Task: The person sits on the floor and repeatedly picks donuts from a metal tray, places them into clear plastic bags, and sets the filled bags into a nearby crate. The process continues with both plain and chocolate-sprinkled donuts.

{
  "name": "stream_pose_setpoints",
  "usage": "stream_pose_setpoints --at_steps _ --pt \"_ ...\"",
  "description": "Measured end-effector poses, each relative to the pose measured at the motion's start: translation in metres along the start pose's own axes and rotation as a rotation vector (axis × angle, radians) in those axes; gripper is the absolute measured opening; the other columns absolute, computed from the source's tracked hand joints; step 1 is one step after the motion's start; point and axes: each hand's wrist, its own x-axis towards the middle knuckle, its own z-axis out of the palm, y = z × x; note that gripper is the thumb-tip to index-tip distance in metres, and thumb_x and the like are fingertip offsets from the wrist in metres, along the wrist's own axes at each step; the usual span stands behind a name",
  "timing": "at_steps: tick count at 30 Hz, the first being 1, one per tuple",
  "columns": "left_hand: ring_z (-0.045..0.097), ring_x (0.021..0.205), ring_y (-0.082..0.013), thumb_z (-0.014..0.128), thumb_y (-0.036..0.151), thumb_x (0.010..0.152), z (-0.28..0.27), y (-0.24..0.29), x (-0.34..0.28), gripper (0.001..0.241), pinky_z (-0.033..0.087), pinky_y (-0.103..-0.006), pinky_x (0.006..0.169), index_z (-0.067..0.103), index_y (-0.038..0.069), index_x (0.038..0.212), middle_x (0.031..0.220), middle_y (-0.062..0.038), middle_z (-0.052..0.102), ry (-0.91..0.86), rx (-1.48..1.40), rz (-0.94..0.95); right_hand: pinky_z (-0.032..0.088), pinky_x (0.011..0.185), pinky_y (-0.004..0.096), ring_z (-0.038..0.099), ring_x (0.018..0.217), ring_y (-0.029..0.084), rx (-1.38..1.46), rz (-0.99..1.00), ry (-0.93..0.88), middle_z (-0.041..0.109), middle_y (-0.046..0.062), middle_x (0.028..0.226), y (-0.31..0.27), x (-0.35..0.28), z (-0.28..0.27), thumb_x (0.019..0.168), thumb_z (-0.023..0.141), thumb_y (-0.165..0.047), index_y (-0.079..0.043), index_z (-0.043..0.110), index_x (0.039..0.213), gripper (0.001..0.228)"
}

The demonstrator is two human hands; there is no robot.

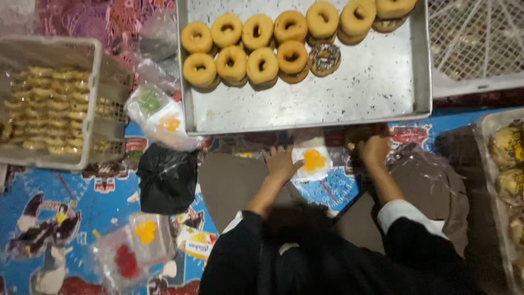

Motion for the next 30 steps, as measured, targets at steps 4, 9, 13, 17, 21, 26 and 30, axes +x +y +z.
stream_pose_setpoints --at_steps 4,9,13,17,21,26,30 --pt "0.054 0.132 -0.0309 0.079 0.071 0.066 0.022 -0.005 0.05 0.097 0.04 -0.0577 0.105 0.054 0.023 0.147 0.135 -0.01 0.065 -0.16 0.205 -0.09 0.058 0.088 0.037 0.071 0.107 0.024 -0.292 -0.259 -0.335 0.071 0.013 0.124 -0.025 0.02 0.068 0.091 0.068 -0.023 -0.013 0.064 0.128 0.039" --pt "0.059 0.128 -0.0319 0.078 0.072 0.064 0.037 -0.015 0.052 0.086 0.042 -0.0567 0.104 0.067 0.023 0.133 0.136 -0.01 0.067 -0.096 0.218 -0.08 0.058 0.089 0.039 0.073 0.108 0.026 -0.523 -0.322 -0.601 0.075 0.013 0.124 -0.05 0.028 0.113 0.095 0.064 -0.029 -0.016 0.069 0.126 0.034" --pt "0.056 0.131 -0.0327 0.071 0.059 0.082 0.043 -0.016 0.045 0.065 0.039 -0.0553 0.11 0.065 0.022 0.135 0.135 -0.012 0.066 -0.245 0.113 -0.131 0.058 0.09 0.041 0.075 0.108 0.029 -0.593 -0.393 -0.749 0.077 0.012 0.123 -0.067 0.019 0.075 0.098 0.061 -0.034 -0.019 0.074 0.124 0.033" --pt "0.039 0.137 -0.0324 0.078 0.046 0.093 0.048 -0.014 0.003 0.079 0.034 -0.0548 0.115 0.03 0.01 0.144 0.143 -0.006 0.045 0.483 -0.905 -0.066 0.057 0.088 0.045 0.069 0.111 0.036 -0.185 -0.527 -0.695 0.064 0.017 0.138 -0.104 -0.061 0.0 0.095 0.057 -0.03 -0.016 0.065 0.134 0.042" --pt "0.047 0.122 -0.0381 0.056 0.046 0.122 0.012 -0.012 -0.055 0.066 0.035 -0.0507 0.105 0.05 -0.012 0.155 0.134 -0.028 0.056 -0.25 -2.55 0.107 0.045 0.101 0.061 0.059 0.126 0.042 -0.142 -0.882 -0.656 0.06 0.02 0.138 -0.147 -0.123 -0.068 0.086 0.074 -0.04 -0.015 0.065 0.131 0.052" --pt "0.048 0.142 -0.0259 0.041 0.053 0.107 -0.096 0.007 -0.067 0.066 0.035 -0.0453 0.119 0.046 0.002 0.147 0.15 -0.014 0.054 0.273 -2.247 -0.197 0.04 0.107 0.052 0.056 0.129 0.037 -0.06 -0.515 0.084 0.059 0.023 0.141 -0.199 0.042 -0.083 0.082 0.079 -0.059 -0.003 0.047 0.146 0.09" --pt "0.05 0.14 -0.0277 0.04 0.05 0.102 -0.142 0.051 -0.055 0.062 0.04 -0.0452 0.115 0.047 0.006 0.146 0.15 -0.011 0.055 0.269 -2.284 -0.115 0.038 0.101 0.062 0.054 0.131 0.04 -0.114 -0.467 0.032 0.05 0.021 0.151 -0.225 0.099 -0.077 0.067 0.095 -0.047 -0.012 0.019 0.157 0.123"
